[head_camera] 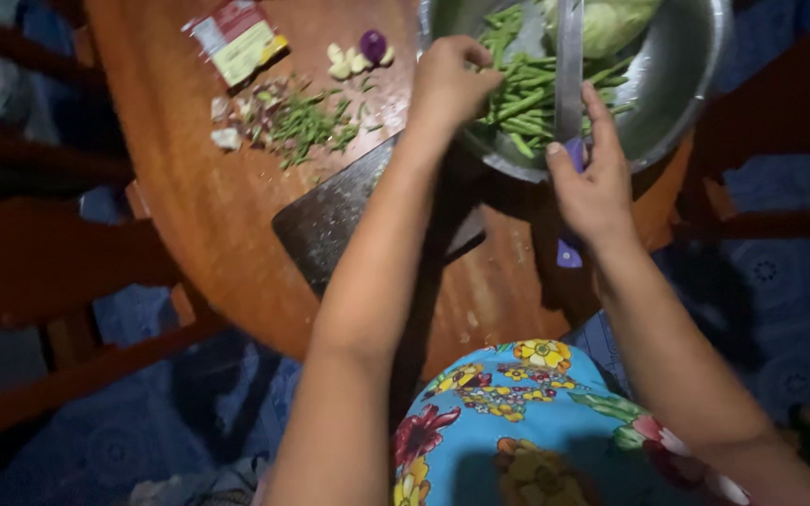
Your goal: The person chops green beans on a cutting board using a knife and places them into a metal bowl containing other vegetables.
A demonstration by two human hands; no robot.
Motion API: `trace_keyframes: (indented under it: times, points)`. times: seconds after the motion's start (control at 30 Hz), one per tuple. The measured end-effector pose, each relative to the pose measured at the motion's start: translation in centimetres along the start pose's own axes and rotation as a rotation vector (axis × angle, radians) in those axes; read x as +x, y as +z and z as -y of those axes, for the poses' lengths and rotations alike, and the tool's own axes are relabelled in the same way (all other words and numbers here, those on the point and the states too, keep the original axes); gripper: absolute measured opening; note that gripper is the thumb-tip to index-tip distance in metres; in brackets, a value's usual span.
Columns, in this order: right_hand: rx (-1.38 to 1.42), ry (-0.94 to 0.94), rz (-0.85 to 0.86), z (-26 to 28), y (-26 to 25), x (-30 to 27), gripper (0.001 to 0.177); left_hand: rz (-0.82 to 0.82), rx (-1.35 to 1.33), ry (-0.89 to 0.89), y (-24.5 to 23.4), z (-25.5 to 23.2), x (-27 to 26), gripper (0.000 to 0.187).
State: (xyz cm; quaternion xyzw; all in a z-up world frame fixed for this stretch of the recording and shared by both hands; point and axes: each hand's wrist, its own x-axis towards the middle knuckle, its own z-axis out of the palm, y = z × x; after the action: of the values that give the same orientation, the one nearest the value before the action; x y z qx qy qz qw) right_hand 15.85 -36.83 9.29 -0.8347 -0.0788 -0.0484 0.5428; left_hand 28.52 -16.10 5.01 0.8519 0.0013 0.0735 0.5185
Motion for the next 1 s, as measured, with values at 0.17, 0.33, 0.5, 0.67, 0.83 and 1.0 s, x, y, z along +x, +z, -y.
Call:
trace_keyframes:
  times: [0.17, 0.33, 0.5, 0.67, 0.83, 1.0]
  points:
    - [-0.083, 0.19, 0.129, 4.5, 2.1, -3.9, 0.065, -0.024, -0.313, -0.239, -8.5, 0.9, -10.7, 0.03]
    - [-0.479, 0.085, 0.294, 5.3, 6.1, -7.7, 0.068, -0.088, 0.019, -0.249, -6.8, 3.4, -18.9, 0.028]
    - [-0.606, 0.101, 0.399, 0.8, 7.9, -11.0, 0.075, -0.118, 0.058, -0.12, -4.8, 4.8, -20.4, 0.025]
    - [-0.679, 0.091, 0.425, 0.3, 8.2, -12.7, 0.074, -0.013, 0.105, -0.193, -5.4, 3.8, -21.0, 0.022]
    - [-0.716, 0.107, 0.459, 1.3, 8.7, -13.1, 0.073, -0.026, 0.133, -0.165, -5.7, 3.2, -20.6, 0.024]
    - [-0.757, 0.128, 0.493, 1.7, 8.7, -13.2, 0.074, -0.106, 0.132, 0.029, -5.1, 4.2, -20.2, 0.042]
